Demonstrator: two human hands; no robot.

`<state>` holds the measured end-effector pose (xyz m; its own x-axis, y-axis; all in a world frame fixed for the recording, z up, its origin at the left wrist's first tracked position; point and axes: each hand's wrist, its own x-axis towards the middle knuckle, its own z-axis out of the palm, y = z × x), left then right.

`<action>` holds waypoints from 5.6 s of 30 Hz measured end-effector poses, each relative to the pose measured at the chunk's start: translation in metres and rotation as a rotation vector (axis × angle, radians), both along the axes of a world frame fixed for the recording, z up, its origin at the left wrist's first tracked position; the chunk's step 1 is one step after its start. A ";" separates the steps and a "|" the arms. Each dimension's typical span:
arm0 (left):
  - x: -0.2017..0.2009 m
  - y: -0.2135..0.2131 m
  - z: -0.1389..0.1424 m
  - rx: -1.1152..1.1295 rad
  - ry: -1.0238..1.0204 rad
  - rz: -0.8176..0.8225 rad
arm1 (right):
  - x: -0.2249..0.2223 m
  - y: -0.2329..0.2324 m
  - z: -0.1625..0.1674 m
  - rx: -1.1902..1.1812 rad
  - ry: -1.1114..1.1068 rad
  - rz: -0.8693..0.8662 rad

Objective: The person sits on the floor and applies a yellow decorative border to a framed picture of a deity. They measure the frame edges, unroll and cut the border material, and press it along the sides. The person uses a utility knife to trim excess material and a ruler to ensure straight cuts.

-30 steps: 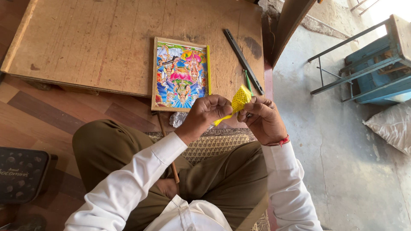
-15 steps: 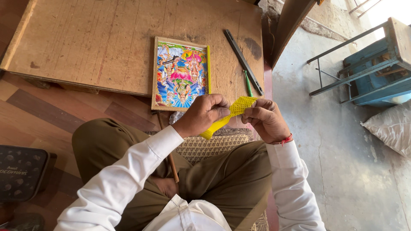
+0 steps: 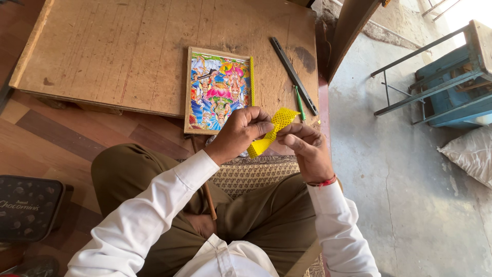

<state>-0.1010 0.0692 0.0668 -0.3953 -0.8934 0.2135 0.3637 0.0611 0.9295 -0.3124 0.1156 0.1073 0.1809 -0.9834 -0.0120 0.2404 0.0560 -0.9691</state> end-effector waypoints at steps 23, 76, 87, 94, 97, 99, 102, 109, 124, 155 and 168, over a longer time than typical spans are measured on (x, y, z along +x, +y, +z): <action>-0.010 0.002 -0.013 -0.020 -0.095 0.057 | -0.018 -0.014 -0.020 0.062 0.016 0.045; -0.015 0.016 0.002 -0.143 -0.101 0.349 | -0.008 -0.003 -0.022 0.001 -0.079 -0.053; -0.017 0.020 -0.002 -0.185 -0.121 0.381 | 0.013 -0.006 -0.020 0.011 0.094 -0.212; -0.017 0.020 -0.007 -0.203 -0.139 0.386 | 0.007 -0.007 -0.021 0.028 0.135 -0.181; -0.016 0.018 -0.014 -0.148 -0.094 0.309 | 0.005 -0.006 -0.017 0.020 0.148 -0.138; -0.015 0.016 -0.021 -0.108 -0.062 0.228 | 0.004 -0.006 -0.014 0.054 0.103 -0.106; -0.010 0.017 -0.035 -0.091 -0.006 0.129 | 0.005 -0.005 -0.010 0.054 0.123 -0.072; -0.004 0.020 -0.072 0.029 0.077 -0.026 | 0.008 -0.008 -0.002 0.064 0.065 -0.076; -0.018 0.022 -0.059 0.011 0.108 0.087 | -0.003 -0.007 -0.007 0.123 0.028 -0.097; -0.003 0.029 -0.013 -0.012 0.061 0.275 | -0.023 -0.022 -0.031 0.284 -0.223 0.076; -0.012 0.033 -0.014 0.063 0.084 0.603 | 0.078 0.033 -0.023 -0.756 0.950 -0.610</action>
